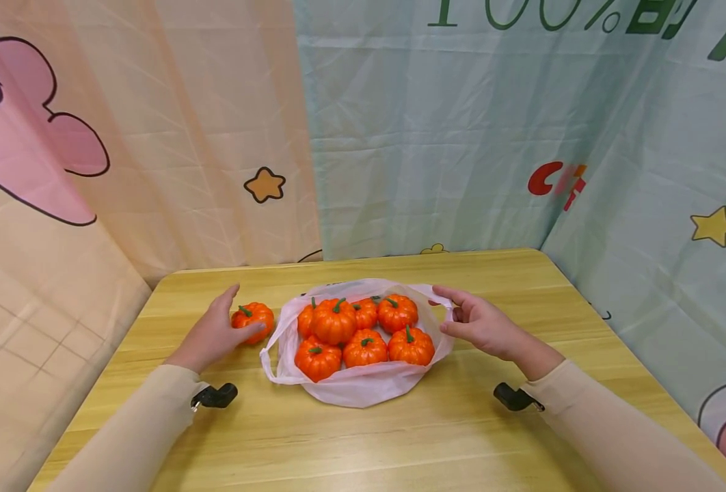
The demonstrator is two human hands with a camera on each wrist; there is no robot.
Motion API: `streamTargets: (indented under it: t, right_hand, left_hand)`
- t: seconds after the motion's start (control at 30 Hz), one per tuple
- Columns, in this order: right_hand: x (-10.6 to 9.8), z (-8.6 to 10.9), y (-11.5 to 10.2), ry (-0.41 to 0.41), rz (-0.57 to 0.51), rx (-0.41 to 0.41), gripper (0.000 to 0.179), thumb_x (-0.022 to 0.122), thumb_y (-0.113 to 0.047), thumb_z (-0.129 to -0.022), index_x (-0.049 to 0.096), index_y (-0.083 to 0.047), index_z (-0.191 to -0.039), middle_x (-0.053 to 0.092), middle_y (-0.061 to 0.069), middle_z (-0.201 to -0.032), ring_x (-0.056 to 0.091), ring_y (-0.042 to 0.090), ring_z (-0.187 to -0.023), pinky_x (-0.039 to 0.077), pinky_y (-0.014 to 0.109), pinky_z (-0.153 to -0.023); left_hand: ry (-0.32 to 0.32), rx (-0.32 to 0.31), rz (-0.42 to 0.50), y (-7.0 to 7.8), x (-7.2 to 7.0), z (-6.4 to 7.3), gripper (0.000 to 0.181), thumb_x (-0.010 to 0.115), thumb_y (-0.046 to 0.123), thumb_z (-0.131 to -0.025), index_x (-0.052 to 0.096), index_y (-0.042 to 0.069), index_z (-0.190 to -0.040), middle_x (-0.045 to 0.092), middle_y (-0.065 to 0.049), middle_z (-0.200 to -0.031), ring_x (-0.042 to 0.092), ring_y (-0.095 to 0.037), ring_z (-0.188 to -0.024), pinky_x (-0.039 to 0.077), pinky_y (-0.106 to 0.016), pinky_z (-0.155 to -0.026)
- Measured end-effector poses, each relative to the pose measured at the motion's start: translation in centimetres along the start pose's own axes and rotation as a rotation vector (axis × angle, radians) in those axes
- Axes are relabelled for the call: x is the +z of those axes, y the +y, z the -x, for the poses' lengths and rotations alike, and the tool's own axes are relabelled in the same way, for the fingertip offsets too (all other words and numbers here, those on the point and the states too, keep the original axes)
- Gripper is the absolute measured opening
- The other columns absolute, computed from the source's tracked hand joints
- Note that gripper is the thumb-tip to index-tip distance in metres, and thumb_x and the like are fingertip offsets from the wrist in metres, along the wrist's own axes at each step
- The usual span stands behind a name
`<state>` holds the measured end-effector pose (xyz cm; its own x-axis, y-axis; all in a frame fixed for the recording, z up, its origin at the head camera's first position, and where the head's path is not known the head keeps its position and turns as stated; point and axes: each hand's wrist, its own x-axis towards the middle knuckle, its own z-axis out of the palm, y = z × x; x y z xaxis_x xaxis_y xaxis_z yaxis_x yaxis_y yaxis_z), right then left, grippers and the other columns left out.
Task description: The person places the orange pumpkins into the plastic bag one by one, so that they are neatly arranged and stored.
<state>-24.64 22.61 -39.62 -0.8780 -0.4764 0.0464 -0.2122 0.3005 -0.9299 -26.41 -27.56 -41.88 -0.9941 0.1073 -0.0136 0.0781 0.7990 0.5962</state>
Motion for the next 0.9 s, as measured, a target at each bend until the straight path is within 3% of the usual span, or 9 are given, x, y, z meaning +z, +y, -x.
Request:
streamTargets:
  t: [0.4, 0.9]
  right_hand:
    - [-0.1, 0.1, 0.0, -0.001, -0.002, 0.014, 0.075, 0.067, -0.001, -0.098, 0.029, 0.006, -0.162, 0.047, 0.034, -0.150, 0.053, 0.014, -0.086, 0.053, 0.018, -0.072]
    - [0.0, 0.1, -0.2, 0.005, 0.014, 0.033, 0.074, 0.067, 0.000, -0.098, 0.030, 0.006, -0.162, 0.050, 0.034, -0.142, 0.051, 0.014, -0.083, 0.051, 0.018, -0.068]
  left_hand:
    - [-0.085, -0.071, 0.033, -1.4, 1.0, -0.7, 0.122, 0.078, 0.060, -0.089, 0.007, -0.002, -0.167, 0.024, -0.034, -0.168, 0.031, -0.056, -0.149, 0.026, -0.070, -0.123]
    - [-0.082, -0.053, -0.001, -2.0, 1.8, -0.9, 0.109, 0.075, 0.061, -0.091, 0.023, -0.002, -0.163, 0.043, -0.033, -0.157, 0.048, -0.051, -0.139, 0.036, -0.067, -0.119]
